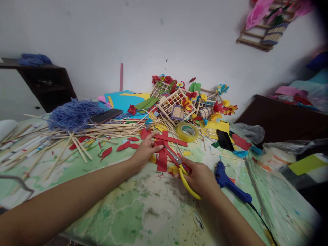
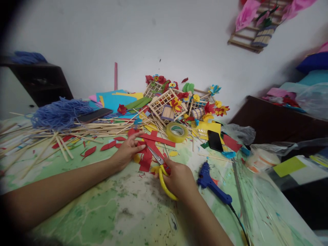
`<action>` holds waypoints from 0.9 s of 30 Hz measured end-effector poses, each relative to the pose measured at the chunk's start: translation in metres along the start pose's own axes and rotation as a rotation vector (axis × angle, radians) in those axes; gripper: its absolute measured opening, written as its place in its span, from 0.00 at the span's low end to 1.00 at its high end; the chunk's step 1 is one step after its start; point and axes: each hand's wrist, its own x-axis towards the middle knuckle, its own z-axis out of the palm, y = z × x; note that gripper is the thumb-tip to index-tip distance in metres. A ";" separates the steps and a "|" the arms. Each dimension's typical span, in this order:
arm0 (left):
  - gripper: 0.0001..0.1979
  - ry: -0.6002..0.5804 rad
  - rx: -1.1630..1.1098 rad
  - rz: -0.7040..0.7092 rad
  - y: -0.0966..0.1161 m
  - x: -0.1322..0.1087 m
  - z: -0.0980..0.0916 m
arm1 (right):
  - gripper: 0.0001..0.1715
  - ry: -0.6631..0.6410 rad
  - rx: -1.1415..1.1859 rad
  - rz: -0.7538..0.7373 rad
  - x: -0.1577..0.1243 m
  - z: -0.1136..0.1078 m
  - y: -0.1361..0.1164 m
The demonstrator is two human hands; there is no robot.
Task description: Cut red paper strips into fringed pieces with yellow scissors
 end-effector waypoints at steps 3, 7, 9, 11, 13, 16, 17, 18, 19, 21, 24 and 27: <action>0.32 -0.001 -0.029 -0.001 0.001 0.000 0.000 | 0.34 -0.009 -0.020 0.006 0.000 0.000 0.000; 0.32 -0.031 -0.068 -0.015 0.002 -0.001 0.001 | 0.33 0.004 -0.026 -0.019 0.000 0.000 0.001; 0.32 -0.047 -0.057 -0.011 0.002 -0.002 0.001 | 0.33 0.018 -0.024 -0.038 0.000 -0.001 0.001; 0.33 -0.083 -0.043 -0.015 0.001 -0.003 0.002 | 0.33 0.026 -0.020 -0.051 -0.001 -0.001 0.000; 0.34 -0.120 -0.033 -0.028 0.000 -0.005 0.003 | 0.33 0.029 -0.020 -0.055 -0.001 -0.002 -0.001; 0.34 -0.134 -0.029 -0.034 0.000 -0.007 0.004 | 0.34 0.020 -0.028 -0.052 -0.002 -0.003 -0.003; 0.34 -0.135 -0.030 -0.033 0.000 -0.007 0.005 | 0.34 0.011 -0.029 -0.050 -0.002 -0.003 -0.003; 0.34 -0.137 -0.032 -0.034 0.001 -0.007 0.005 | 0.34 0.000 -0.029 -0.046 -0.001 -0.003 -0.004; 0.34 -0.138 -0.035 -0.035 0.001 -0.007 0.005 | 0.34 -0.010 -0.030 -0.041 -0.001 -0.003 -0.004; 0.35 -0.140 -0.037 -0.040 0.002 -0.007 0.005 | 0.34 -0.026 -0.033 -0.031 -0.001 -0.004 -0.004; 0.35 -0.138 -0.038 -0.042 0.002 -0.007 0.005 | 0.34 -0.040 -0.032 -0.024 -0.001 -0.004 -0.005; 0.35 -0.128 -0.033 -0.037 0.001 -0.007 0.004 | 0.34 -0.043 -0.028 -0.016 -0.002 -0.003 -0.005</action>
